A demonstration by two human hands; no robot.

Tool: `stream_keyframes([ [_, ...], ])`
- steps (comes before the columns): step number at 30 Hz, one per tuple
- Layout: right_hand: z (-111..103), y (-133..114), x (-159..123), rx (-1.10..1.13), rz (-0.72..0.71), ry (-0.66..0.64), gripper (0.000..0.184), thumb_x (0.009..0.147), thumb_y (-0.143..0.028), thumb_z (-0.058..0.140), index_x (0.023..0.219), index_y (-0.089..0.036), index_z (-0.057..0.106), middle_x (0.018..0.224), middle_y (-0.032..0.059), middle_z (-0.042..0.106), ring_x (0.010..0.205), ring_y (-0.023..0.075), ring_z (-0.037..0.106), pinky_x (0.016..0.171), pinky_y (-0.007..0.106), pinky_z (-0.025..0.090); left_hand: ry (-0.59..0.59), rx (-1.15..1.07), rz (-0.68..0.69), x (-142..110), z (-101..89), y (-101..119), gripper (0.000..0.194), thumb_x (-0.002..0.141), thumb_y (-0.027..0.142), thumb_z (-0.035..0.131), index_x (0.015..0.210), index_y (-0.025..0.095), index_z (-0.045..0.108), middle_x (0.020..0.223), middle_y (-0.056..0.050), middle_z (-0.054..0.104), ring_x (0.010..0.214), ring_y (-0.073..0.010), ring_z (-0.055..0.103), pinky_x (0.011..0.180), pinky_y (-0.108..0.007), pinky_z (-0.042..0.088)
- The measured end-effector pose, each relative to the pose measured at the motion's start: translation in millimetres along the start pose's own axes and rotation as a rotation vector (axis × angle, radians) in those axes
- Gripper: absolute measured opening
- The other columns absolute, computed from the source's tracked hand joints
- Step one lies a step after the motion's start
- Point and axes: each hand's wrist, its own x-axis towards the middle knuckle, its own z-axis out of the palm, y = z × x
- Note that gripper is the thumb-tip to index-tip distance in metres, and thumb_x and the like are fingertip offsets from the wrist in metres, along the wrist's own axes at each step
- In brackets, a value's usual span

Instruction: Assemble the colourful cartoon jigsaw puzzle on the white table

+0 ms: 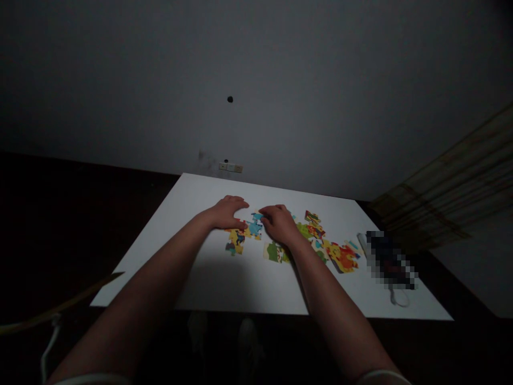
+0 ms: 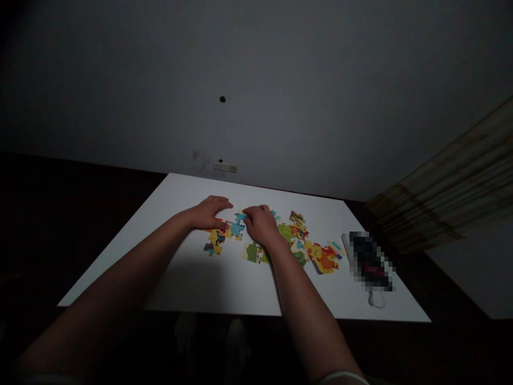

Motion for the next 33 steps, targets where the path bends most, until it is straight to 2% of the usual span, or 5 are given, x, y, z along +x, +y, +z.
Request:
stream_keyframes([
  [4, 2.3, -1.3, 1.8, 0.057, -0.001, 0.023, 0.034, 0.099, -0.015, 0.073, 0.13, -0.022, 0.083, 0.131, 0.0148, 0.081, 0.125, 0.0323, 0.068, 0.119, 0.051, 0.049, -0.001, -0.001, -0.006, -2.9, -2.0, -1.9, 0.087, 0.089, 0.064, 0.084, 0.164, 0.027, 0.065, 0.18, -0.016, 0.054, 0.167, -0.0411, 0.045, 0.137, -0.056, 0.038],
  [10, -1.9, -8.7, 7.0, 0.38, 0.115, 0.259, 0.028, 0.098, -0.015, 0.064, 0.12, -0.023, 0.079, 0.124, 0.0119, 0.077, 0.109, 0.0263, 0.071, 0.102, 0.042, 0.058, -0.015, 0.039, -0.038, -0.6, 1.9, 5.8, 0.083, 0.093, 0.071, 0.079, 0.163, 0.028, 0.066, 0.182, -0.018, 0.05, 0.169, -0.0437, 0.043, 0.137, -0.061, 0.036],
  [13, 1.5, -13.3, 8.1, 0.471, 0.158, 0.215, 0.028, 0.096, -0.018, 0.068, 0.122, -0.022, 0.078, 0.12, 0.0094, 0.08, 0.093, 0.023, 0.07, 0.093, 0.039, 0.059, -0.01, 0.049, -0.05, 1.5, 3.5, 5.8, 0.083, 0.092, 0.072, 0.08, 0.163, 0.031, 0.066, 0.181, -0.016, 0.052, 0.168, -0.0437, 0.043, 0.137, -0.061, 0.036],
  [21, 8.3, -18.6, 7.5, 0.331, 0.063, 0.071, 0.019, 0.1, -0.013, 0.072, 0.113, -0.022, 0.082, 0.114, 0.0089, 0.081, 0.104, 0.0241, 0.073, 0.102, 0.041, 0.057, -0.02, 0.056, -0.051, 2.7, 4.4, 5.1, 0.084, 0.094, 0.068, 0.08, 0.165, 0.027, 0.064, 0.182, -0.019, 0.049, 0.169, -0.0436, 0.041, 0.138, -0.06, 0.034],
  [33, 5.8, -16.4, 10.0, 0.233, -0.018, 0.1, 0.019, 0.101, -0.011, 0.069, 0.111, -0.022, 0.081, 0.116, 0.0105, 0.08, 0.109, 0.0259, 0.071, 0.104, 0.041, 0.056, -0.013, 0.04, -0.046, 1.2, 1.7, 7.1, 0.082, 0.093, 0.069, 0.08, 0.163, 0.029, 0.066, 0.18, -0.017, 0.051, 0.167, -0.0442, 0.042, 0.137, -0.06, 0.035],
])
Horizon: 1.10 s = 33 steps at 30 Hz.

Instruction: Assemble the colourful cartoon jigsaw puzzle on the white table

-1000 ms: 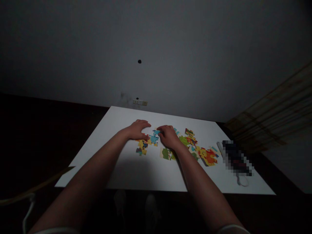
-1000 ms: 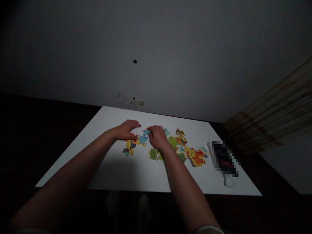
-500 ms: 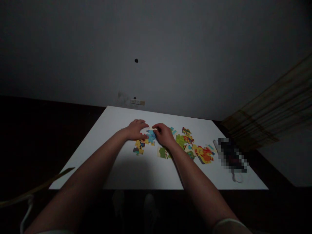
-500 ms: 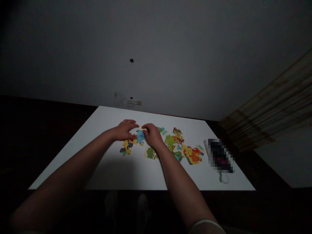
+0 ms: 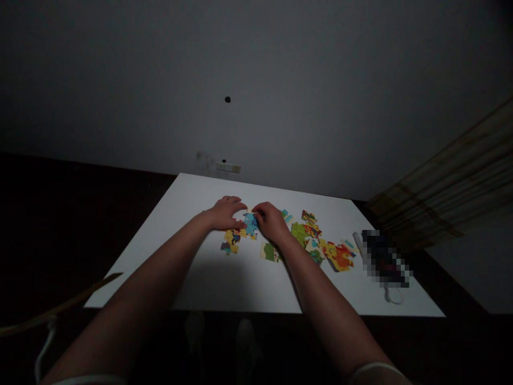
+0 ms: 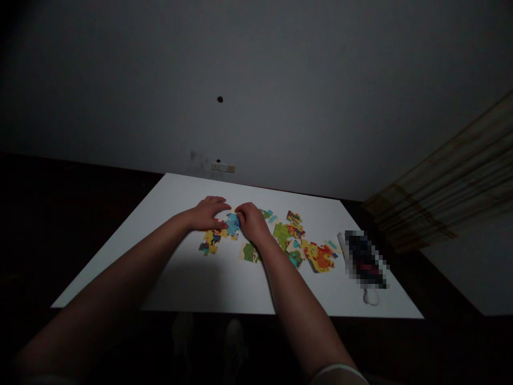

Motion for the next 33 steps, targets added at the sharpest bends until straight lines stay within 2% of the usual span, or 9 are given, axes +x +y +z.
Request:
stream_keyframes([
  [4, -1.0, -2.6, -1.7, -0.106, -0.022, -0.065, 0.016, 0.102, -0.016, 0.075, 0.113, -0.024, 0.084, 0.116, 0.0104, 0.083, 0.118, 0.0304, 0.07, 0.111, 0.046, 0.053, 0.039, 0.0, 0.019, 1.3, 5.4, -3.2, 0.08, 0.094, 0.072, 0.077, 0.16, 0.029, 0.068, 0.176, -0.018, 0.055, 0.164, -0.0452, 0.046, 0.134, -0.062, 0.038],
  [7, -5.2, -5.6, -1.4, -0.168, -0.013, -0.052, 0.015, 0.105, -0.022, 0.074, 0.114, -0.025, 0.086, 0.119, 0.0114, 0.084, 0.122, 0.0333, 0.068, 0.112, 0.048, 0.052, 0.081, 0.008, 0.022, 2.4, 8.7, -2.6, 0.073, 0.099, 0.072, 0.07, 0.157, 0.029, 0.071, 0.172, -0.018, 0.059, 0.159, -0.0445, 0.05, 0.131, -0.064, 0.04],
  [10, -16.4, -2.0, -0.4, -0.197, 0.046, 0.049, 0.028, 0.107, -0.02, 0.061, 0.122, -0.023, 0.085, 0.124, 0.0138, 0.084, 0.119, 0.0341, 0.068, 0.109, 0.049, 0.052, 0.102, 0.018, 0.021, 2.9, 8.1, 0.4, 0.069, 0.101, 0.071, 0.067, 0.154, 0.027, 0.073, 0.167, -0.018, 0.062, 0.155, -0.0427, 0.054, 0.129, -0.061, 0.042],
  [12, -26.9, 7.5, -1.3, -0.215, 0.118, 0.143, 0.04, 0.103, -0.014, 0.054, 0.129, -0.021, 0.084, 0.126, 0.016, 0.083, 0.118, 0.0348, 0.067, 0.107, 0.05, 0.053, 0.111, 0.024, 0.013, 3.1, 6.3, 1.4, 0.068, 0.101, 0.07, 0.067, 0.152, 0.026, 0.074, 0.165, -0.017, 0.064, 0.152, -0.0421, 0.056, 0.128, -0.06, 0.043],
  [16, -43.4, 38.4, -9.0, -0.295, 0.255, 0.227, 0.048, 0.093, -0.013, 0.056, 0.133, -0.017, 0.084, 0.125, 0.021, 0.081, 0.121, 0.0387, 0.068, 0.109, 0.054, 0.051, 0.152, 0.054, -0.054, 3.5, 4.1, -3.3, 0.063, 0.103, 0.068, 0.065, 0.148, 0.026, 0.075, 0.162, -0.016, 0.067, 0.148, -0.0411, 0.056, 0.128, -0.058, 0.043],
  [20, -42.0, 61.3, -16.1, -0.405, 0.294, 0.124, 0.029, 0.092, -0.029, 0.071, 0.114, -0.019, 0.087, 0.11, 0.0227, 0.08, 0.118, 0.041, 0.07, 0.112, 0.058, 0.049, 0.173, 0.047, -0.084, 3.4, 5.3, -10.8, 0.062, 0.104, 0.065, 0.063, 0.147, 0.023, 0.075, 0.159, -0.017, 0.067, 0.149, -0.0407, 0.056, 0.128, -0.057, 0.043],
  [22, -37.3, 65.0, -16.8, -0.447, 0.259, 0.055, 0.028, 0.091, -0.036, 0.074, 0.111, -0.02, 0.087, 0.109, 0.0212, 0.08, 0.117, 0.0401, 0.07, 0.113, 0.06, 0.049, 0.18, 0.036, -0.072, 3.3, 6.8, -12.8, 0.06, 0.104, 0.064, 0.064, 0.146, 0.023, 0.075, 0.158, -0.017, 0.068, 0.147, -0.0406, 0.057, 0.128, -0.057, 0.044],
  [28, -29.4, 58.7, -15.4, -0.423, 0.289, 0.027, 0.035, 0.093, -0.035, 0.074, 0.122, -0.018, 0.085, 0.126, 0.0243, 0.079, 0.126, 0.0424, 0.066, 0.117, 0.064, 0.046, 0.211, 0.039, -0.065, 4.9, 10.7, -14.5, 0.057, 0.104, 0.064, 0.064, 0.144, 0.025, 0.075, 0.155, -0.015, 0.069, 0.143, -0.0385, 0.059, 0.126, -0.056, 0.046],
  [33, -26.2, 50.0, -13.7, -0.364, 0.249, 0.001, 0.044, 0.098, -0.047, 0.077, 0.134, -0.021, 0.082, 0.145, 0.0243, 0.074, 0.138, 0.0455, 0.06, 0.119, 0.065, 0.045, 0.201, 0.032, -0.071, 5.2, 10.3, -13.8, 0.059, 0.105, 0.064, 0.063, 0.145, 0.024, 0.074, 0.158, -0.016, 0.067, 0.145, -0.0395, 0.057, 0.126, -0.056, 0.046],
])
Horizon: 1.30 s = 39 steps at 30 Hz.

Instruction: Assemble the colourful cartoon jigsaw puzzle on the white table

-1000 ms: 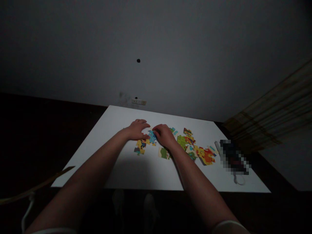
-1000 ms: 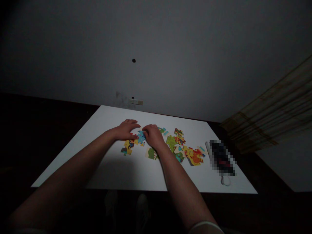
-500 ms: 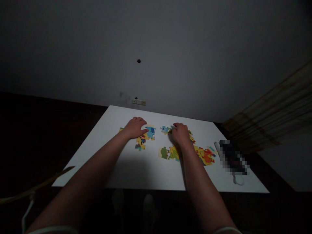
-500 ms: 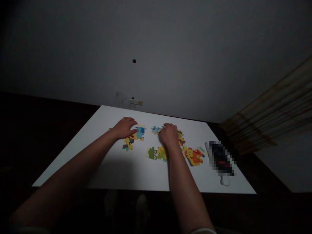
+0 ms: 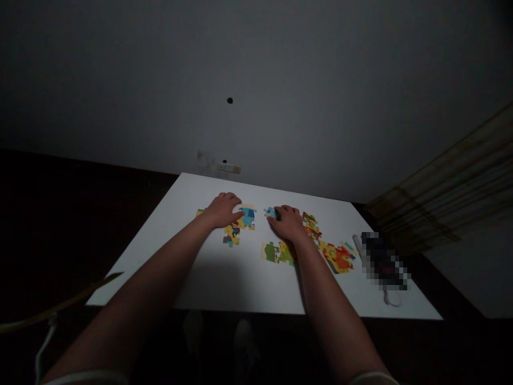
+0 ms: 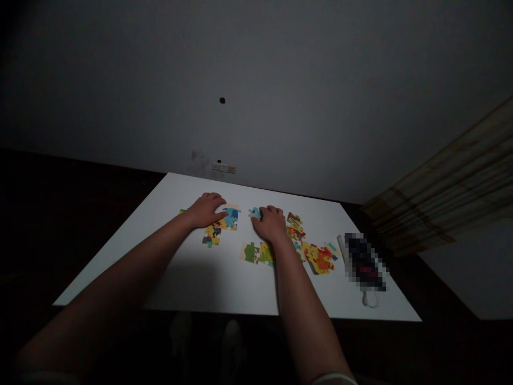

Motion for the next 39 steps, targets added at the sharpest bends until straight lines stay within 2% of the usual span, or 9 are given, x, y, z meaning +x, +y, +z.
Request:
stream_keyframes([
  [7, -3.3, -15.2, 5.6, 0.012, 0.024, -0.07, 0.033, 0.097, -0.034, 0.081, 0.124, -0.016, 0.084, 0.135, 0.0241, 0.078, 0.135, 0.0417, 0.066, 0.119, 0.056, 0.049, 0.004, -0.001, 0.002, -0.5, 0.4, 0.3, 0.056, 0.105, 0.064, 0.064, 0.145, 0.025, 0.074, 0.157, -0.016, 0.067, 0.145, -0.0388, 0.057, 0.126, -0.055, 0.046],
  [12, -9.1, -26.2, 0.6, 0.047, -0.032, -0.128, 0.042, 0.095, -0.027, 0.078, 0.135, -0.019, 0.08, 0.133, 0.0171, 0.081, 0.132, 0.0372, 0.068, 0.115, 0.049, 0.052, 0.007, 0.036, 0.007, 0.3, 1.2, 1.0, 0.055, 0.106, 0.062, 0.062, 0.144, 0.024, 0.075, 0.156, -0.016, 0.068, 0.144, -0.0395, 0.058, 0.126, -0.056, 0.046],
  [16, -8.9, -28.0, -4.3, 0.009, -0.105, -0.134, 0.051, 0.098, -0.034, 0.078, 0.146, -0.019, 0.076, 0.145, 0.019, 0.076, 0.137, 0.0387, 0.064, 0.118, 0.051, 0.05, 0.004, 0.04, 0.021, 0.5, 1.5, 0.1, 0.054, 0.106, 0.061, 0.062, 0.144, 0.025, 0.075, 0.155, -0.017, 0.068, 0.145, -0.0393, 0.058, 0.126, -0.056, 0.046],
  [19, -6.0, -24.5, -4.4, -0.008, -0.138, -0.11, 0.048, 0.1, -0.043, 0.08, 0.142, -0.02, 0.079, 0.151, 0.0205, 0.072, 0.143, 0.0409, 0.06, 0.122, 0.054, 0.047, 0.004, 0.051, 0.018, 0.0, 1.4, -0.7, 0.056, 0.107, 0.061, 0.061, 0.145, 0.023, 0.074, 0.157, -0.017, 0.067, 0.145, -0.0397, 0.058, 0.127, -0.055, 0.045],
  [22, -1.5, -20.7, -2.5, 0.036, -0.169, -0.114, 0.042, 0.097, -0.042, 0.084, 0.134, -0.022, 0.082, 0.147, 0.0191, 0.075, 0.141, 0.0394, 0.062, 0.123, 0.055, 0.046, 0.008, 0.056, 0.024, -0.4, 0.7, -0.3, 0.056, 0.107, 0.059, 0.061, 0.146, 0.021, 0.074, 0.156, -0.019, 0.067, 0.144, -0.0403, 0.058, 0.127, -0.055, 0.046],
  [28, 5.2, -22.6, -3.6, 0.152, -0.217, -0.143, 0.047, 0.091, -0.036, 0.09, 0.134, -0.02, 0.078, 0.139, 0.0181, 0.076, 0.136, 0.0386, 0.065, 0.118, 0.054, 0.052, 0.006, 0.074, 0.051, -1.2, -0.9, 2.8, 0.052, 0.108, 0.056, 0.06, 0.143, 0.021, 0.074, 0.153, -0.019, 0.069, 0.143, -0.0393, 0.059, 0.126, -0.056, 0.046],
  [34, 0.9, -31.5, -6.7, 0.218, -0.239, -0.137, 0.048, 0.093, -0.034, 0.089, 0.138, -0.024, 0.075, 0.137, 0.0153, 0.077, 0.129, 0.0361, 0.067, 0.115, 0.053, 0.054, -0.01, 0.081, 0.032, -2.6, -2.7, 7.1, 0.051, 0.108, 0.055, 0.059, 0.145, 0.023, 0.074, 0.154, -0.018, 0.069, 0.143, -0.0395, 0.059, 0.124, -0.056, 0.047],
  [39, -2.3, -34.3, -7.1, 0.23, -0.274, -0.157, 0.047, 0.092, -0.036, 0.091, 0.135, -0.023, 0.079, 0.13, 0.0138, 0.078, 0.122, 0.0336, 0.069, 0.112, 0.051, 0.055, -0.005, 0.095, 0.033, -3.0, -2.6, 7.6, 0.051, 0.109, 0.054, 0.059, 0.147, 0.023, 0.073, 0.156, -0.018, 0.068, 0.143, -0.0391, 0.059, 0.125, -0.055, 0.047],
])
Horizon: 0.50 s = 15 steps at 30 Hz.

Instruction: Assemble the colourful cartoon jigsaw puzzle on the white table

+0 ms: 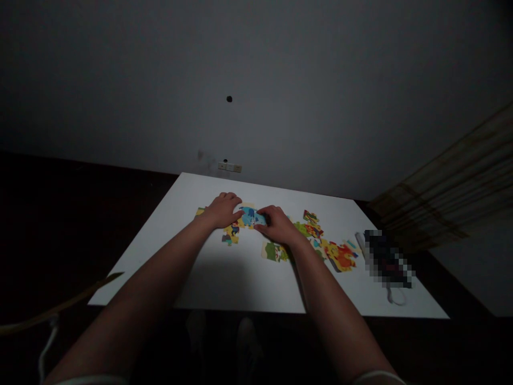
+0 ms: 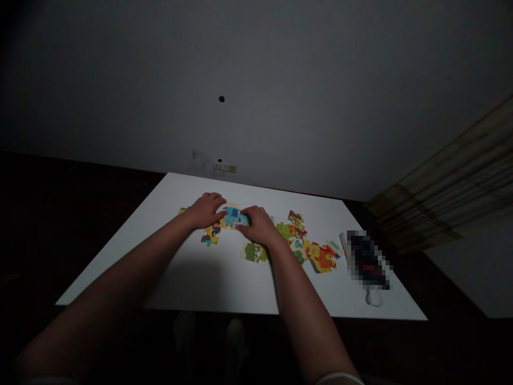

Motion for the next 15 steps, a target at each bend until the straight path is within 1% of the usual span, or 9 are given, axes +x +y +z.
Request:
stream_keyframes([
  [4, -1.8, 0.0, -0.6, 0.019, -0.007, -0.02, 0.044, 0.09, -0.038, 0.091, 0.132, -0.025, 0.084, 0.128, 0.0145, 0.078, 0.122, 0.0351, 0.069, 0.112, 0.051, 0.054, 0.014, -0.009, 0.0, 0.2, 3.0, -2.2, 0.05, 0.109, 0.056, 0.059, 0.145, 0.025, 0.073, 0.155, -0.017, 0.068, 0.142, -0.0389, 0.059, 0.124, -0.057, 0.047],
  [8, -4.5, -1.1, -1.2, 0.049, -0.035, -0.037, 0.051, 0.092, -0.037, 0.09, 0.142, -0.028, 0.084, 0.127, 0.0139, 0.076, 0.12, 0.0337, 0.069, 0.112, 0.05, 0.054, 0.003, -0.01, 0.002, 0.1, 3.6, -2.6, 0.051, 0.109, 0.056, 0.058, 0.146, 0.024, 0.072, 0.155, -0.018, 0.067, 0.144, -0.0392, 0.058, 0.124, -0.057, 0.048],
  [12, -6.6, -2.6, -0.8, 0.056, -0.061, -0.062, 0.036, 0.096, -0.035, 0.089, 0.131, -0.033, 0.091, 0.125, 0.0123, 0.074, 0.119, 0.0315, 0.069, 0.113, 0.05, 0.052, -0.004, -0.006, -0.01, -1.3, 0.7, -0.6, 0.05, 0.11, 0.055, 0.057, 0.147, 0.023, 0.072, 0.156, -0.018, 0.067, 0.143, -0.0389, 0.059, 0.125, -0.056, 0.047],
  [15, -7.3, -3.4, 0.5, 0.053, -0.044, -0.073, 0.03, 0.096, -0.035, 0.09, 0.125, -0.034, 0.093, 0.123, 0.0114, 0.076, 0.114, 0.03, 0.07, 0.108, 0.048, 0.053, -0.009, -0.001, -0.011, -2.0, -1.1, 0.8, 0.051, 0.11, 0.055, 0.057, 0.147, 0.023, 0.071, 0.158, -0.018, 0.066, 0.145, -0.0387, 0.058, 0.126, -0.056, 0.046],
])
